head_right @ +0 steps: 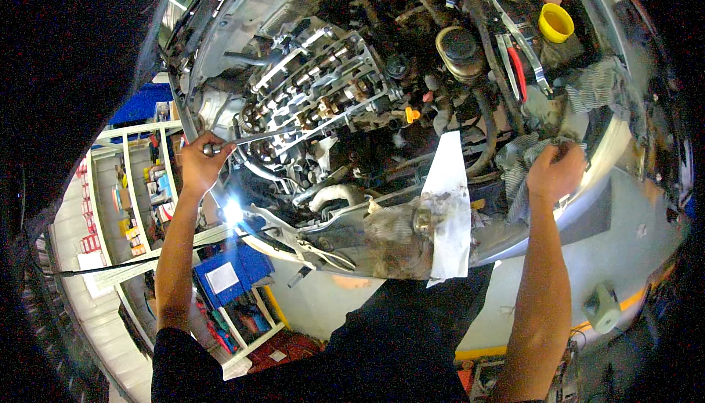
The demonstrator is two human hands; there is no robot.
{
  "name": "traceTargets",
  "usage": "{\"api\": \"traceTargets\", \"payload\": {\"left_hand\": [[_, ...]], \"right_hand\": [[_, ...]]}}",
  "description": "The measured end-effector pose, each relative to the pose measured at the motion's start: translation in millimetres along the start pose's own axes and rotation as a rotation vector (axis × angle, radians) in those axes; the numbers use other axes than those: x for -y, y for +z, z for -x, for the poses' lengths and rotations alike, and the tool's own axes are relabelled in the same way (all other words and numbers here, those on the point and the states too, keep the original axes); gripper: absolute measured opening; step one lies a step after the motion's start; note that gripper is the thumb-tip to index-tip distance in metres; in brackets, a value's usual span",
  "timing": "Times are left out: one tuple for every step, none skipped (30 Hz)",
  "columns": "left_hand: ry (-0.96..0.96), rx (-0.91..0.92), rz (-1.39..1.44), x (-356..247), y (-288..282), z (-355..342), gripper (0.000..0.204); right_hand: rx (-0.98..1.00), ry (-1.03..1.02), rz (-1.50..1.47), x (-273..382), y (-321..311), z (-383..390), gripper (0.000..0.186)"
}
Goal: The person uses a ratchet wrench to tighten bolts on the exposed cylinder head of a car engine. They work methodically across the valve train area, occasionally wiping the surface with a rag. The task continues throughout the clip without a visible final state.
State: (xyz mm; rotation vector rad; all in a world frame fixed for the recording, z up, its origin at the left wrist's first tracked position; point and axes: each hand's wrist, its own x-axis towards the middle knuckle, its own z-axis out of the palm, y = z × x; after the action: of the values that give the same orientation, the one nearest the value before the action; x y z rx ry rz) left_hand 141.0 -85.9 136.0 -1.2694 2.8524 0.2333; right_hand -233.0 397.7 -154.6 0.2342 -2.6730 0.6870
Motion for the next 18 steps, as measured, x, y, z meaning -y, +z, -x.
{"api": "traceTargets", "payload": {"left_hand": [[-0.012,0.012,-0.003,-4.0,1.7,-0.9,0.028],[-0.027,0.024,-0.009,-5.6,1.2,0.0,0.028],[-0.006,0.013,-0.003,-2.2,2.1,-0.9,0.028],[0.015,0.002,0.004,4.5,4.2,-3.0,0.028],[0.037,-0.008,0.012,6.0,4.8,-5.0,0.027],[0.032,-0.009,-0.002,6.8,4.8,-5.8,0.028],[0.027,-0.009,-0.017,6.8,4.3,-6.3,0.028],[0.024,-0.011,-0.033,5.5,3.4,-7.3,0.029],[0.008,-0.035,-0.019,5.6,4.7,-6.5,0.030],[-0.007,-0.058,-0.006,6.8,7.5,-4.1,0.031],[-0.021,-0.079,0.009,7.9,10.3,-1.8,0.032],[-0.198,-0.021,0.158,9.8,10.0,-0.1,0.032],[-0.375,0.039,0.307,13.1,8.0,1.1,0.032],[-0.349,0.053,0.304,14.2,8.2,2.3,0.031],[-0.322,0.069,0.302,14.9,8.8,3.1,0.030],[-0.295,0.086,0.300,15.5,9.9,4.2,0.030],[-0.003,0.044,0.131,8.9,12.7,7.9,0.030],[0.222,0.061,-0.015,8.5,10.1,6.7,0.031]], "right_hand": [[0.012,0.006,0.014,-4.5,2.4,0.8,0.024],[0.028,0.012,0.024,-4.2,2.8,1.5,0.027],[0.040,0.013,0.021,-4.3,2.8,1.3,0.028],[0.052,0.014,0.018,-4.4,2.6,0.6,0.029],[0.064,0.014,0.016,-3.6,1.8,-0.2,0.030],[0.053,0.012,0.020,-4.1,2.1,0.7,0.030],[0.041,0.009,0.023,-5.2,2.8,2.5,0.031],[0.028,0.008,0.026,-5.9,3.5,3.0,0.031],[0.031,0.001,0.029,-6.9,4.0,2.5,0.031],[0.033,-0.007,0.032,-7.8,4.3,1.9,0.030],[0.037,-0.014,0.038,-8.4,3.6,2.2,0.030],[0.037,-0.018,0.032,-8.5,3.5,2.4,0.030],[0.038,-0.023,0.027,-8.1,3.8,2.3,0.029],[0.037,-0.029,0.022,-7.6,4.0,2.0,0.029],[0.037,-0.026,0.023,-8.2,4.5,2.0,0.029],[0.036,-0.023,0.023,-9.0,5.0,2.2,0.030],[0.035,-0.020,0.022,-8.5,5.1,1.8,0.030],[0.039,-0.018,0.023,-8.2,4.6,1.7,0.030]]}}
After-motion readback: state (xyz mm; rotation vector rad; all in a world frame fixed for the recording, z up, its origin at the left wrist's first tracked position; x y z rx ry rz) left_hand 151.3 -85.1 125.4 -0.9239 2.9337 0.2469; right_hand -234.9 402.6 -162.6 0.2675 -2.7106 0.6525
